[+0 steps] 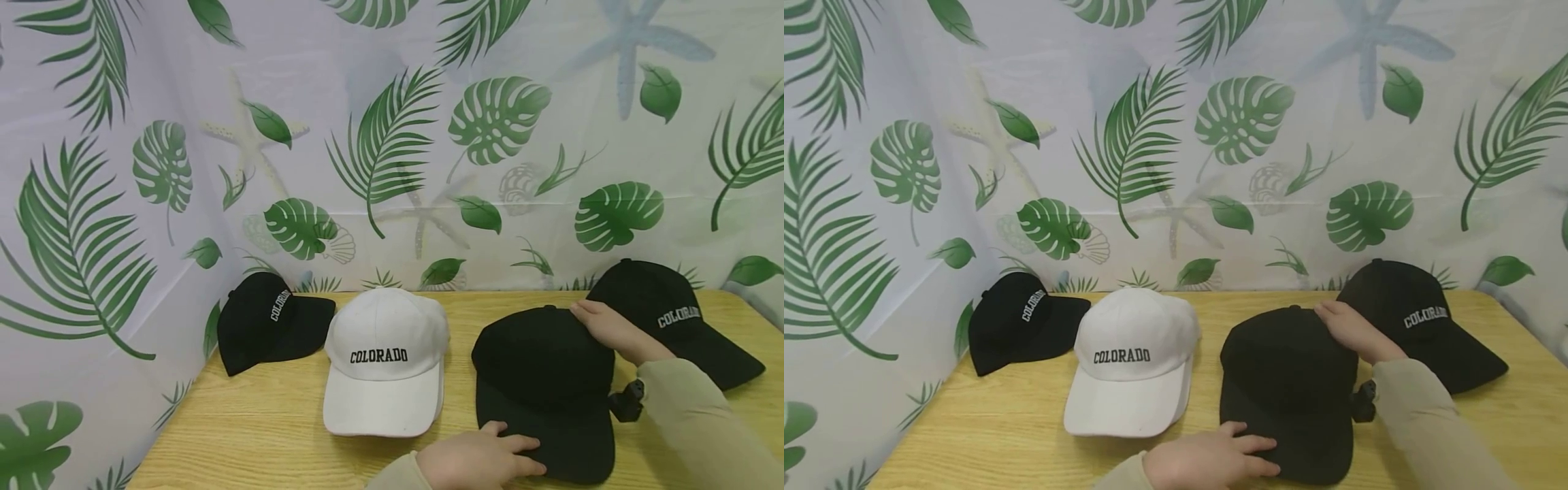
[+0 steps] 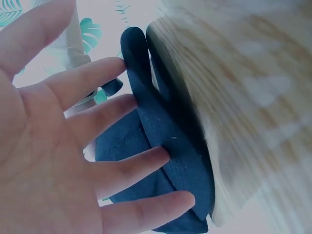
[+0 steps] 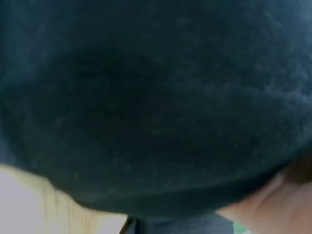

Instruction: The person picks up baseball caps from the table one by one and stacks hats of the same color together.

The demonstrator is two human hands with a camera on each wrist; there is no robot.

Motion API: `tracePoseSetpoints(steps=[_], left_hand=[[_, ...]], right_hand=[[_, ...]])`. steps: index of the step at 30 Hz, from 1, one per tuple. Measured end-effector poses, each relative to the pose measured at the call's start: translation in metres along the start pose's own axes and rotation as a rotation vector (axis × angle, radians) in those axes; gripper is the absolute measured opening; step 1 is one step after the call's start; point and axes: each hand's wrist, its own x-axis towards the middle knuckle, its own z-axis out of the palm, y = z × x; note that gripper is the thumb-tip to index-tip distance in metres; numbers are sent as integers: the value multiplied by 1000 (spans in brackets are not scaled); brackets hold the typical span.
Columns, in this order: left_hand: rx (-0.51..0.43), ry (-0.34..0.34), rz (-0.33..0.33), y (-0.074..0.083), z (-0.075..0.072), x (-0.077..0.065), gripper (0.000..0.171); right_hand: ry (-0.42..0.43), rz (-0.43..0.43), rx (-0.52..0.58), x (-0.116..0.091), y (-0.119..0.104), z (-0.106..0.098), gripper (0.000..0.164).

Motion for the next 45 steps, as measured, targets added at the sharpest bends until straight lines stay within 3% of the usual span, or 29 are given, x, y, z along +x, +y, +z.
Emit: tracePoseSetpoints(steps=[5, 9, 15, 21, 24, 31, 35, 40, 45], left_hand=[[-9, 15, -8, -1, -1, -2, 51], [11, 29, -28, 0, -2, -4, 51], [-16, 27, -41, 0, -5, -7, 50], [-4, 83, -48, 2, -14, -21, 49], [-3, 181, -43, 2, -24, -40, 49], [-1, 548, -49, -5, -50, -96, 46], [-60, 707, -135, -17, -55, -121, 41], [-188, 888, -250, -42, -53, -148, 36], [-286, 975, -446, -77, -39, -165, 33]], right_hand=[[170, -96, -173, -3, -5, 4, 40], [287, -140, -224, -12, -16, 9, 40], [352, -181, -192, -33, -32, 25, 38], [387, -241, -191, -49, -43, 39, 25], [389, -263, -181, -53, -48, 43, 23], [371, -282, -184, -56, -55, 43, 23], [363, -283, -196, -57, -54, 43, 22], [371, -292, -205, -59, -54, 44, 21], [362, -285, -210, -61, -55, 46, 20]])
